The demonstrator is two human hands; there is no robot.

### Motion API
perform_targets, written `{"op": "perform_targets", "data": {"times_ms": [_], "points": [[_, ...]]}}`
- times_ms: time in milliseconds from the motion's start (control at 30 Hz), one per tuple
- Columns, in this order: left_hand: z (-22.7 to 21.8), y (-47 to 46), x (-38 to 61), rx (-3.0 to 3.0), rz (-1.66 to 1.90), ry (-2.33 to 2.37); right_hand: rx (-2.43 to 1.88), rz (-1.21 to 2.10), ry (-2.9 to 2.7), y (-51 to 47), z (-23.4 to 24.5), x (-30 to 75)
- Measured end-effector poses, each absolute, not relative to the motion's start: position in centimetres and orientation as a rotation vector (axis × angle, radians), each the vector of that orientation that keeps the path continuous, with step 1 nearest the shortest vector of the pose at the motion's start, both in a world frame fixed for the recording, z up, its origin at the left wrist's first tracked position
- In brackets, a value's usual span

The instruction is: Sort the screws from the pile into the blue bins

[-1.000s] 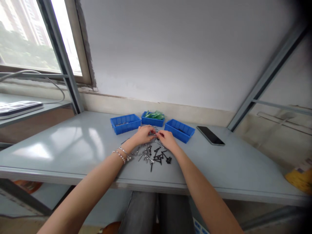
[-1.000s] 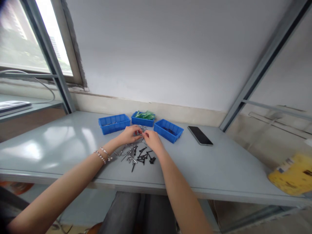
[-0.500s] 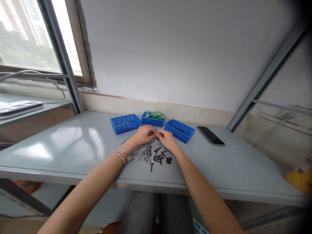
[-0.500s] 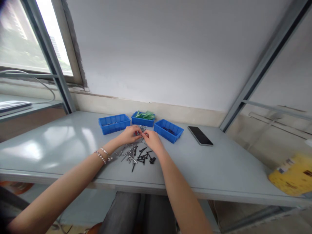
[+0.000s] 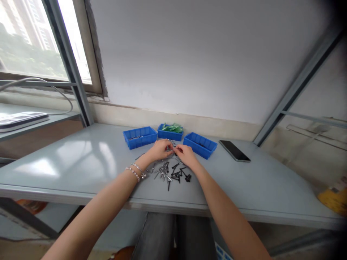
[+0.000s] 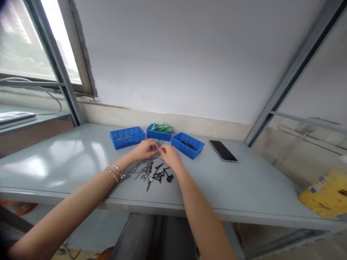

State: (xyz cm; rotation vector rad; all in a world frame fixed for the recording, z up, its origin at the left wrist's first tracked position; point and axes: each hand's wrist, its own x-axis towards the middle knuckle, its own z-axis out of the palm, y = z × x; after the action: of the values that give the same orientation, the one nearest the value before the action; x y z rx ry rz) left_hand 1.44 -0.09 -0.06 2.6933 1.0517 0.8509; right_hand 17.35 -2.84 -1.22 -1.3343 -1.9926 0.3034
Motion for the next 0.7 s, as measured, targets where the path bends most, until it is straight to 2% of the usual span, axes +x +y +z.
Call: {"op": "perform_targets", "data": {"times_ms": [433, 700], "points": [[0.1, 0.2, 1.3, 2.691, 0.936, 0.999, -1.299, 0.324, -1.893, -2.8, -1.0, 17.3], [1.9, 0.6, -0.9, 2.649, 1.183, 1.41, -1.279, 0.313, -1.861, -3.0, -1.0, 17.4]]}}
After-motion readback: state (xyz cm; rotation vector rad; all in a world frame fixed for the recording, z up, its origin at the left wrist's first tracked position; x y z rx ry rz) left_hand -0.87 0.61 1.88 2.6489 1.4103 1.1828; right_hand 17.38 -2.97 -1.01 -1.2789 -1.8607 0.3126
